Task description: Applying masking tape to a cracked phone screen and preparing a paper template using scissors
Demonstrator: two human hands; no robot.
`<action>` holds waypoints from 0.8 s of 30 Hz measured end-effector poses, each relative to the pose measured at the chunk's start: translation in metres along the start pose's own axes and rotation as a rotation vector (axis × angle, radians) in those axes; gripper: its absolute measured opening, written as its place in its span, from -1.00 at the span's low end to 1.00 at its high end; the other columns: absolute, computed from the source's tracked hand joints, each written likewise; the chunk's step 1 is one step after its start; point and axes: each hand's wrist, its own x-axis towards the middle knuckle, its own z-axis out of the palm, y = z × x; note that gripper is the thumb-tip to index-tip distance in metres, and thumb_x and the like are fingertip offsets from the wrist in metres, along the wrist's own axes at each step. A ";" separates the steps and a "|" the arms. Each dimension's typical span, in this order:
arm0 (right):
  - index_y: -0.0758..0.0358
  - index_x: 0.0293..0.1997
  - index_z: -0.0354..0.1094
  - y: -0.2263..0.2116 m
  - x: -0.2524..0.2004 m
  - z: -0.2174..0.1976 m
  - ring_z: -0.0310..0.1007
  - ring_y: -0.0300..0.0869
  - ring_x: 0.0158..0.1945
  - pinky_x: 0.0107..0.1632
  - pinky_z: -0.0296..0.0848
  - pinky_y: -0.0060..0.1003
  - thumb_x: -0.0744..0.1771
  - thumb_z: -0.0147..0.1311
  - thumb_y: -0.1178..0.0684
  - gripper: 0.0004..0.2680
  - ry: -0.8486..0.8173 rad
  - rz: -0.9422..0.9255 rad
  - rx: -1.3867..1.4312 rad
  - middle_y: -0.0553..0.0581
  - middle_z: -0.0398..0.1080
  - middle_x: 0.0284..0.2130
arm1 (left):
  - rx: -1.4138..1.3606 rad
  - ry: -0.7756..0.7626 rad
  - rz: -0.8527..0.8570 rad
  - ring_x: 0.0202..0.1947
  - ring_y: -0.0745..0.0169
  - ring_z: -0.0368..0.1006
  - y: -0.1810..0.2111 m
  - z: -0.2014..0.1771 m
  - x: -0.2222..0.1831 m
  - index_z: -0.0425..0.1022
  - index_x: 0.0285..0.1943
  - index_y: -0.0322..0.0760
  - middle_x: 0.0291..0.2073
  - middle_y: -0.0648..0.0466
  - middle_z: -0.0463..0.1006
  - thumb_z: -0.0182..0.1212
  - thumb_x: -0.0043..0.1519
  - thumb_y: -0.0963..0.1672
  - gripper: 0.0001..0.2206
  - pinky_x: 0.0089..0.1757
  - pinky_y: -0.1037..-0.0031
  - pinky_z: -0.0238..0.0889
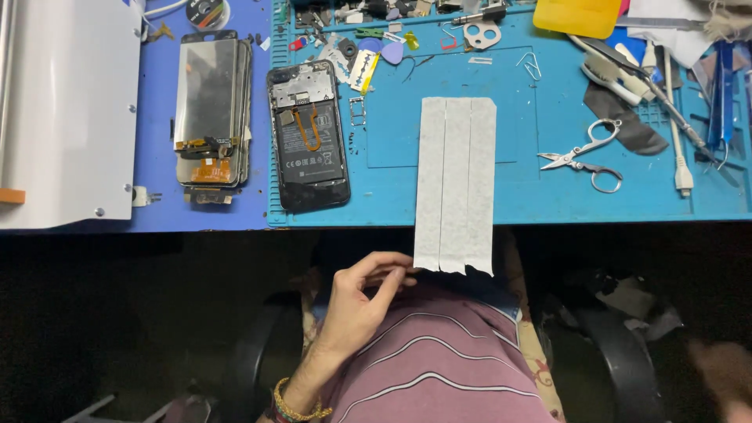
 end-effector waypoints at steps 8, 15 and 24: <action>0.08 0.14 0.71 -0.014 0.006 -0.037 0.65 0.24 0.15 0.07 0.63 0.00 0.28 0.27 -0.26 -0.61 -0.046 0.088 -0.139 0.27 0.69 0.08 | -0.577 -0.219 -0.081 0.00 -0.22 0.65 0.002 0.028 0.005 0.33 0.31 -0.51 -0.01 -0.31 0.64 0.06 0.33 0.13 -0.37 0.05 0.12 0.57; 0.45 -0.73 0.48 -0.140 -0.230 -0.268 0.15 -0.20 -0.66 -0.45 0.12 -0.27 0.28 0.38 -0.06 -0.62 0.151 -0.440 0.556 0.16 0.26 -0.84 | -0.469 -0.011 -0.219 -0.28 -0.06 0.75 0.039 0.032 0.016 0.60 -0.11 -0.46 -0.34 -0.14 0.72 0.14 0.35 -0.08 -0.72 -0.31 0.36 0.66; 0.46 0.25 0.34 -0.337 -0.440 -0.494 0.56 -0.04 0.09 0.26 0.52 -0.24 0.28 0.13 0.26 -0.62 0.337 -1.186 0.849 0.27 0.48 0.17 | 0.064 -0.103 0.198 -0.58 0.52 0.02 0.085 -0.030 -0.003 0.41 -0.51 -0.24 -0.62 0.28 0.16 0.21 0.35 -0.15 -0.70 -0.52 0.53 -0.08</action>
